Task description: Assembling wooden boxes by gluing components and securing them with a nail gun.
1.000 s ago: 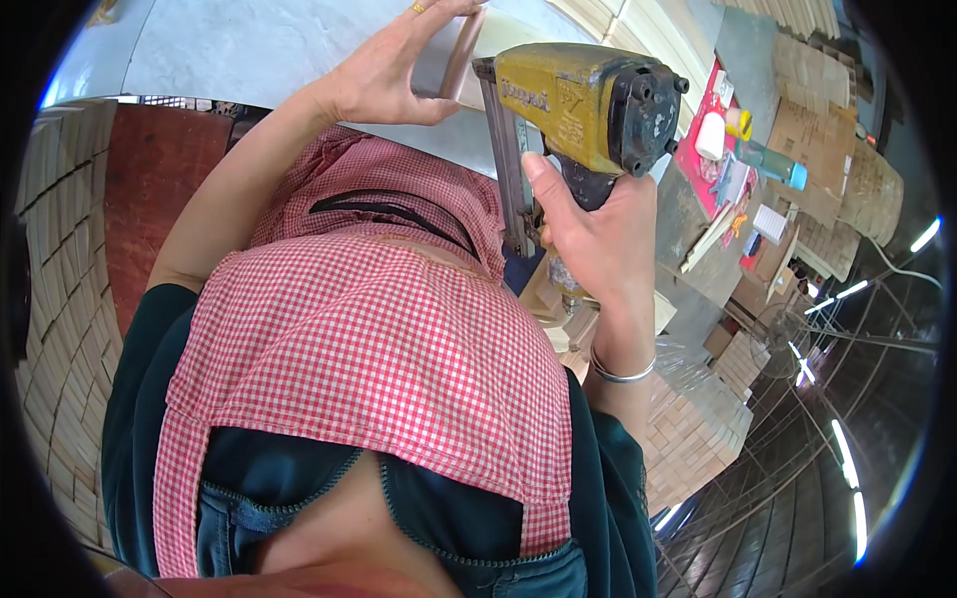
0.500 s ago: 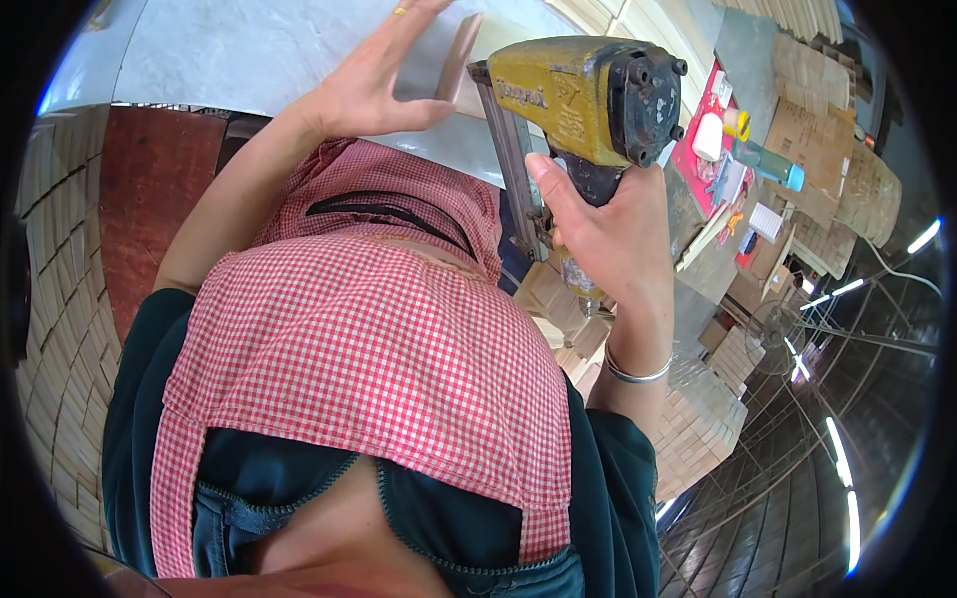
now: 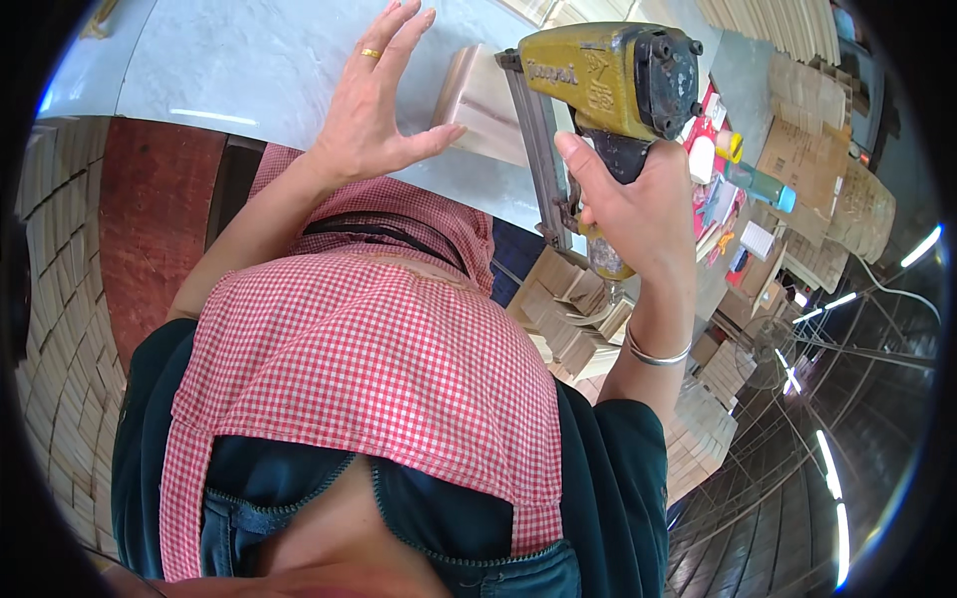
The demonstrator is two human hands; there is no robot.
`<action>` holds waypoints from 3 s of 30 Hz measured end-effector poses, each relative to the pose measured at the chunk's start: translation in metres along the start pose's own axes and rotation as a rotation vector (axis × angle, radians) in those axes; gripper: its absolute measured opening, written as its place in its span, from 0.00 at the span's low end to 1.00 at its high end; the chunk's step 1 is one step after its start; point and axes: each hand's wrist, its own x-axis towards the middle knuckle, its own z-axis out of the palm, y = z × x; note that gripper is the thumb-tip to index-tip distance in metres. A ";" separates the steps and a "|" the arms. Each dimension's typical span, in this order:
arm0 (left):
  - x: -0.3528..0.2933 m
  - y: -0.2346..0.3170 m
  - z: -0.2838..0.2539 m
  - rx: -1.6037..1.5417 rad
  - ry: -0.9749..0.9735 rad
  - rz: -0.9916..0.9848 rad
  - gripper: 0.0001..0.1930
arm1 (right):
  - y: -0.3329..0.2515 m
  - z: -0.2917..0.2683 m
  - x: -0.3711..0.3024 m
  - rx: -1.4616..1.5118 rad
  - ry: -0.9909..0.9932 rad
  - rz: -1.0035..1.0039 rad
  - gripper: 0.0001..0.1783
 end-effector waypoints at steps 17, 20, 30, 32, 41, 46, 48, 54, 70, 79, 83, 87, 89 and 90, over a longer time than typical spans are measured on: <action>0.003 -0.005 0.009 0.084 0.056 0.054 0.55 | 0.009 -0.004 0.005 0.089 -0.001 0.055 0.15; 0.003 -0.005 0.008 0.076 0.058 0.054 0.54 | 0.011 -0.004 0.006 0.094 -0.012 0.042 0.15; 0.012 0.013 -0.001 0.194 0.010 0.126 0.40 | 0.034 -0.036 -0.012 0.095 0.128 0.116 0.16; 0.020 0.028 -0.004 0.248 -0.026 0.175 0.34 | 0.047 -0.048 -0.020 0.089 0.212 0.149 0.16; 0.068 0.069 0.066 0.519 -0.389 0.279 0.31 | 0.068 -0.057 -0.027 0.050 0.191 0.254 0.17; 0.071 0.061 0.085 0.546 -0.377 0.303 0.31 | 0.073 -0.063 -0.021 0.057 0.131 0.240 0.17; 0.070 0.057 0.087 0.569 -0.350 0.326 0.31 | 0.076 -0.064 -0.019 0.061 0.113 0.234 0.17; 0.071 0.055 0.087 0.606 -0.293 0.365 0.31 | 0.079 -0.065 -0.015 0.069 0.100 0.212 0.17; 0.086 0.081 0.055 0.329 -0.586 0.272 0.30 | 0.081 -0.092 0.011 -0.084 -0.059 0.132 0.19; 0.078 0.064 0.057 0.328 -0.492 0.295 0.29 | 0.128 -0.086 -0.035 -0.009 0.424 0.376 0.20; 0.076 0.058 0.044 0.394 -0.406 0.307 0.30 | 0.220 -0.085 -0.056 0.016 0.517 0.295 0.18; 0.062 0.061 -0.026 -0.626 -0.264 -0.346 0.31 | 0.341 -0.087 -0.068 -0.556 0.571 0.324 0.25; 0.037 0.068 -0.078 -1.064 0.064 -0.910 0.25 | 0.355 -0.076 -0.066 -0.663 0.588 0.432 0.32; 0.022 0.043 -0.102 -1.030 0.115 -0.901 0.25 | 0.368 -0.076 -0.065 -0.685 0.600 0.444 0.32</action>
